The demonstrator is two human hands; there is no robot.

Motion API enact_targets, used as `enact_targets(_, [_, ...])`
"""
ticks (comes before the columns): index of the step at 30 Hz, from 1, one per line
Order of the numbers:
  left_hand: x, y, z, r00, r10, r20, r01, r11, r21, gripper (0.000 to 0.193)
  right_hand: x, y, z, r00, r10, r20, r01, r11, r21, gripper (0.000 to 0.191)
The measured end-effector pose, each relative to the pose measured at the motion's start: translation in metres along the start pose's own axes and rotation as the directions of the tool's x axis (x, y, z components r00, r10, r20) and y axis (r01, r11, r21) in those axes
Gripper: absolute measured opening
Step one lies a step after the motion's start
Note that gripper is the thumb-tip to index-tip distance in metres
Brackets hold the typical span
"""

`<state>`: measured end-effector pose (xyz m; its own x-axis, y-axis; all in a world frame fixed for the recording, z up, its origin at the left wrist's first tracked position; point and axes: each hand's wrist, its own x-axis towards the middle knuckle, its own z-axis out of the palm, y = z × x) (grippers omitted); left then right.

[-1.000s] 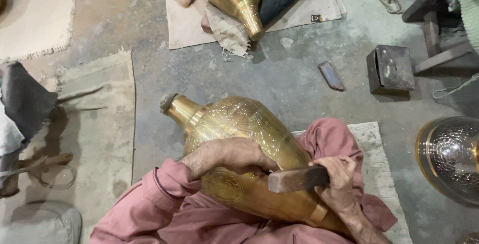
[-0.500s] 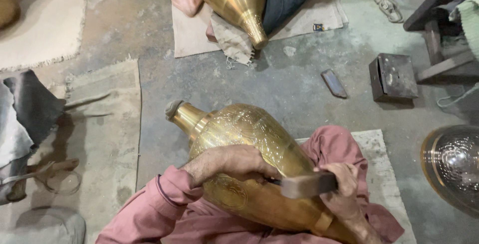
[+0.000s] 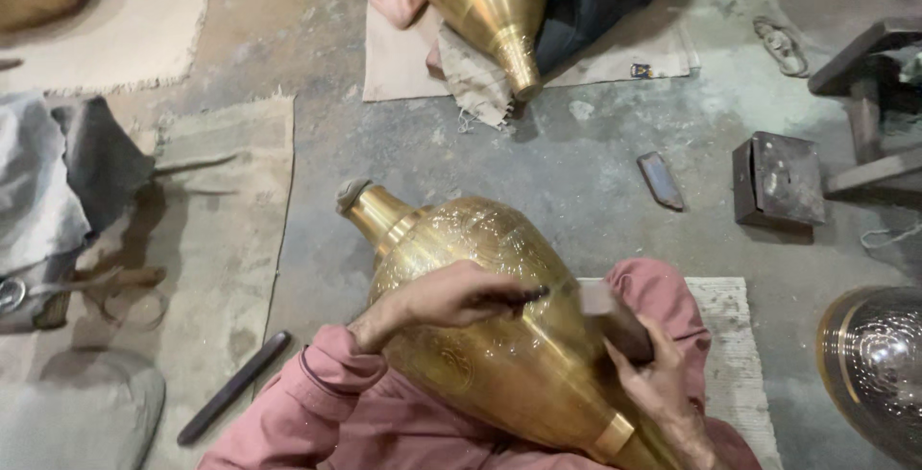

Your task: The person sits on the floor holding a large engraved brass vessel on their lap. They hold a small chisel against the vessel's surface with one hand and strike it with a wooden mallet held in the other hand, repeatedly repositioning the chisel to chase the decorative pattern across the brass surface.

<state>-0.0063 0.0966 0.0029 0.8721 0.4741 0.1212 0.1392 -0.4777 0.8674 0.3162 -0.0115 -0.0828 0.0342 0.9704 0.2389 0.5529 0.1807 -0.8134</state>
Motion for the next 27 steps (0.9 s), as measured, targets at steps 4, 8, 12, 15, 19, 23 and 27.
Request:
enact_targets(4, [-0.021,0.019,0.015,0.890,-0.259,-0.375,0.185,0.957,-0.222,0.048,0.003,0.015,-0.025,0.986,0.152,0.073,-0.152,0.988,-0.003,0.040])
enact_targets(8, [-0.021,0.034,0.042,0.834,-0.309,-0.456,0.203,0.942,-0.267,0.044,0.015,0.022,-0.043,0.938,0.214,0.272,-0.195,0.976,-0.096,0.047])
enact_targets(12, [-0.011,0.036,0.048,0.853,-0.194,-0.484,0.254,0.965,0.060,0.045,0.032,0.030,-0.049,0.886,0.180,0.428,-0.008,0.928,-0.373,0.051])
enact_targets(15, [-0.005,0.036,0.044,0.872,-0.208,-0.444,0.280,0.955,0.102,0.047,0.040,0.038,-0.050,0.871,0.175,0.460,-0.038,0.956,-0.292,0.053])
enact_targets(19, [0.003,0.033,0.037,0.902,-0.294,-0.316,0.343,0.933,0.111,0.055,0.049,0.045,-0.049,0.838,0.081,0.540,0.041,0.977,-0.209,0.046])
enact_targets(23, [0.002,0.028,0.029,0.943,-0.231,-0.240,0.261,0.960,0.102,0.056,0.060,0.045,-0.052,0.834,0.106,0.542,0.117,0.925,-0.361,0.041])
enact_targets(27, [0.000,0.024,0.026,0.963,-0.191,-0.187,0.210,0.974,0.084,0.052,0.068,0.039,-0.057,0.898,0.005,0.441,0.015,0.999,-0.041,0.043])
